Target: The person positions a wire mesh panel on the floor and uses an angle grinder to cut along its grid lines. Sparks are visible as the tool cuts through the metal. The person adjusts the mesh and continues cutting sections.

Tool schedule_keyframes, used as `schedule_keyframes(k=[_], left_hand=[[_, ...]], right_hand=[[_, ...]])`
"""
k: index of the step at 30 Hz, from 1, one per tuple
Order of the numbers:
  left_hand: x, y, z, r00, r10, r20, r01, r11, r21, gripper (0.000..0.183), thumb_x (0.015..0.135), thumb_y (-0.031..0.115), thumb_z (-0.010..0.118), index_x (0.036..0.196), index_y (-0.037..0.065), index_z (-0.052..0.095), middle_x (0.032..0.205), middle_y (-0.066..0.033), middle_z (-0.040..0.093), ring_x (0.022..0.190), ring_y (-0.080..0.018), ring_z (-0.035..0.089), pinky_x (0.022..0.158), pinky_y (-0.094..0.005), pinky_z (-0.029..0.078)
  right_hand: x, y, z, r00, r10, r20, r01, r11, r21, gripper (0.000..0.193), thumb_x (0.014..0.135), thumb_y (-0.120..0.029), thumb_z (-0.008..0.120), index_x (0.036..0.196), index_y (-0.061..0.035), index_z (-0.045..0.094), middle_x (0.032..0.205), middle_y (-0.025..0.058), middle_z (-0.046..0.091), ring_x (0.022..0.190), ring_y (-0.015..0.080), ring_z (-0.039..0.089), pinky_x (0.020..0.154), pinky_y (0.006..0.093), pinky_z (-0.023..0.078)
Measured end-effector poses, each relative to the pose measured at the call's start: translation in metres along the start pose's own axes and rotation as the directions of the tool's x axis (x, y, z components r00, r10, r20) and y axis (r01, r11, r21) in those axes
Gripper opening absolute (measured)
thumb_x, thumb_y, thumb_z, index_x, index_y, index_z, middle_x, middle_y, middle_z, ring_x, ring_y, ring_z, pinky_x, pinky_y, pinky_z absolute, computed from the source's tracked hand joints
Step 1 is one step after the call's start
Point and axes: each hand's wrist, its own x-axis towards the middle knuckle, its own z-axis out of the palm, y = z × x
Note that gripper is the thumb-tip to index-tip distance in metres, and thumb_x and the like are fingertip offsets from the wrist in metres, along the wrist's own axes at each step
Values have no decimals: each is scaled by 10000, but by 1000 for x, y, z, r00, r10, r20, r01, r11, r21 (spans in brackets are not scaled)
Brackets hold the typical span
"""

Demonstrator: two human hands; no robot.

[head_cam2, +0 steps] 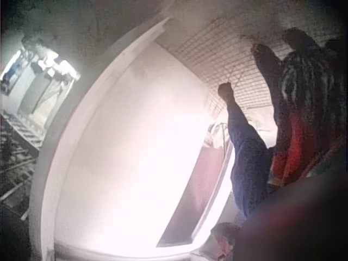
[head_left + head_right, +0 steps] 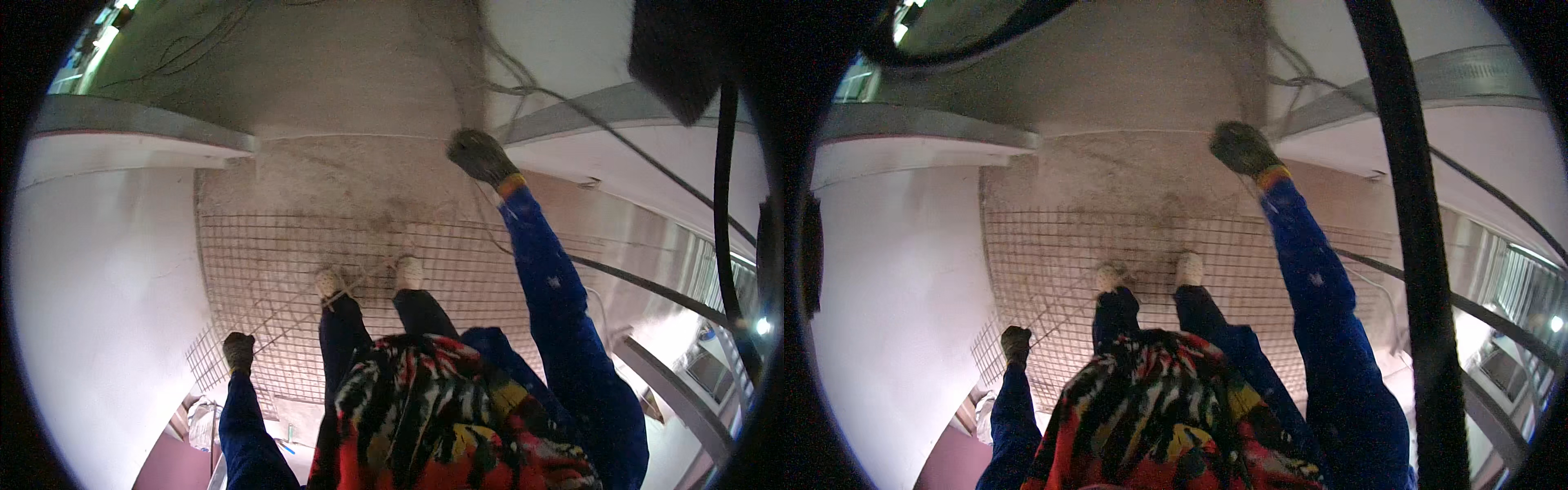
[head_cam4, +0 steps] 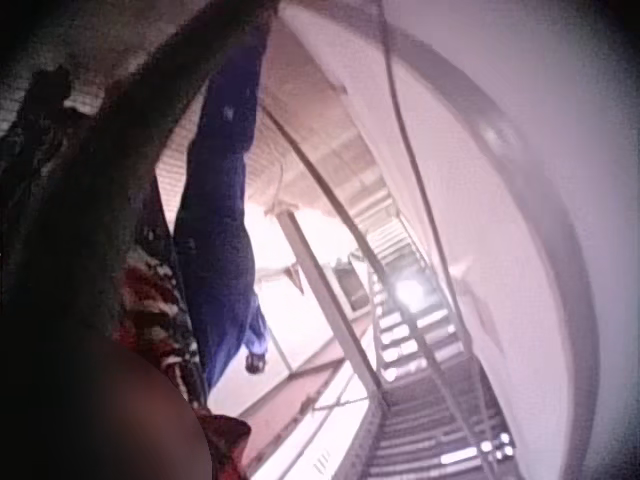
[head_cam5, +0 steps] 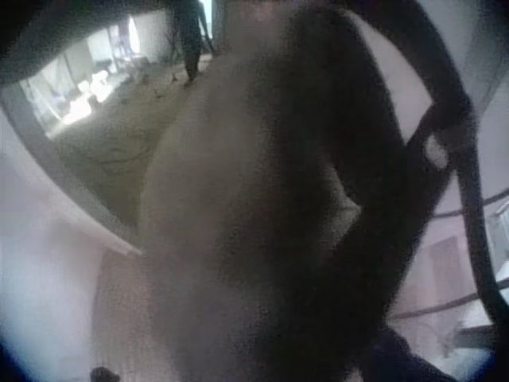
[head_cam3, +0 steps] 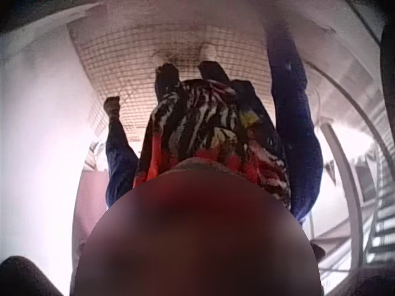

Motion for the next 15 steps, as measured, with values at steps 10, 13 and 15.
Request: schedule_keyframes(k=[10, 13, 15], left_hand=[[-3, 102, -24, 880, -348, -322, 199, 888, -414, 391, 910, 356, 603, 670, 46, 606, 672, -157, 581, 729, -368, 556, 619, -507, 388], [14, 134, -2, 731, -649, -212, 225, 522, -823, 341, 850, 318, 711, 707, 27, 607, 707, -156, 591, 759, -361, 571, 724, -489, 444], [31, 145, 10, 725, -639, -257, 323, 645, -692, 326, 812, 306, 758, 775, 5, 637, 777, -178, 614, 824, -378, 581, 796, -496, 452]], right_hand=[[230, 10, -171, 951, -161, 263, 213, 960, -182, 283, 931, -299, 535, 1112, -130, 671, 1229, 109, 630, 1130, 269, 598, 996, 402, 468], [261, -1, -196, 935, -192, 298, 284, 909, -305, 280, 930, -294, 518, 1081, -117, 672, 1167, 99, 647, 1085, 261, 620, 957, 388, 493], [270, -13, -206, 895, -266, 358, 400, 833, -381, 281, 935, -292, 505, 1064, -107, 673, 1126, 94, 657, 1063, 263, 629, 934, 383, 506]])
